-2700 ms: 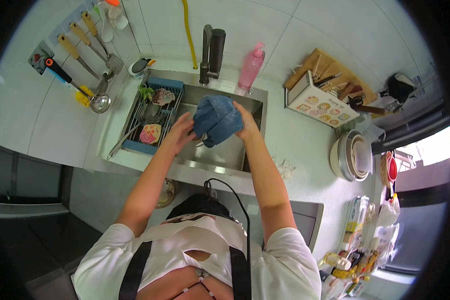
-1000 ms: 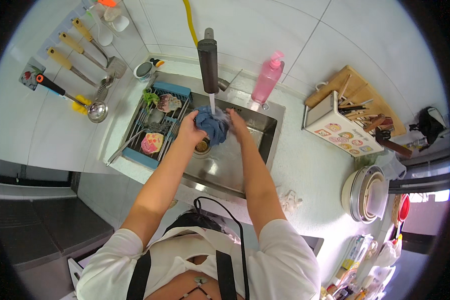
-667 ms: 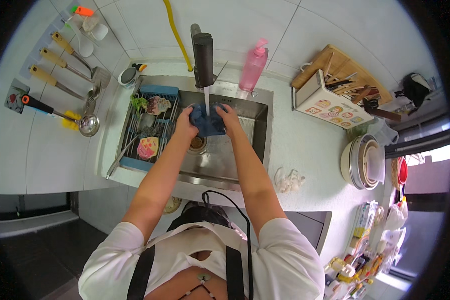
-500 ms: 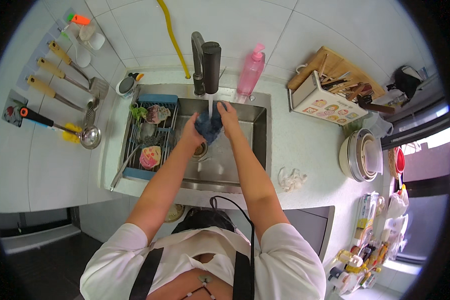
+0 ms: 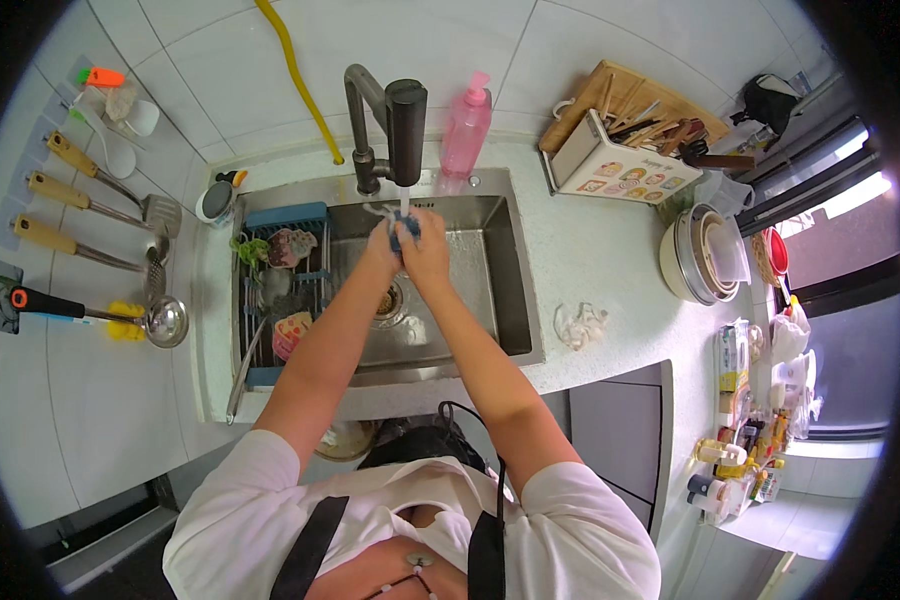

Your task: The person cleans a plastic container by hand using a cloth, then washes the cloth and the container lid in the sink under running water.

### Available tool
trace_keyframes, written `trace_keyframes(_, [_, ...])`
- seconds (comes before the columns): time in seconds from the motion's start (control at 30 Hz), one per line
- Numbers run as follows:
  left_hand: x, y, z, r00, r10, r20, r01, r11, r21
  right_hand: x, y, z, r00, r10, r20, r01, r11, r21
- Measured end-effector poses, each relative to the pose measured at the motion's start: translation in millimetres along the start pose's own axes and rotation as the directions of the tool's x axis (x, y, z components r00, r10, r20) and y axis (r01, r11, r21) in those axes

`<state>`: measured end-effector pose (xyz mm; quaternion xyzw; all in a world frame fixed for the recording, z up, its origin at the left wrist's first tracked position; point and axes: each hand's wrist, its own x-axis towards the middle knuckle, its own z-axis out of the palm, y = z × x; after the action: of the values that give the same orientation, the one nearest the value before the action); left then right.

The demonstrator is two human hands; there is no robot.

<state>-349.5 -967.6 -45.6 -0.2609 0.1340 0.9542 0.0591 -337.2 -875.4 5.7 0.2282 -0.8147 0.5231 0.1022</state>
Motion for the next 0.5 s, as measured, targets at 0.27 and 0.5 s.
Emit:
trace_keyframes(0.27, [-25, -6, 19, 0.834, 0.466, -0.295, -0.184, 0.74, 0.647, 32, 39, 9, 0.957, 0.282, -0.064, -0.289, 0.937, -0.198])
trace_keyframes(0.5, [-57, 25, -31, 0.745, 0.644, 0.174, -0.293, 0.082, 0.953, 33, 56, -12, 0.981, 0.193, -0.006, -0.192, 0.973, -0.13])
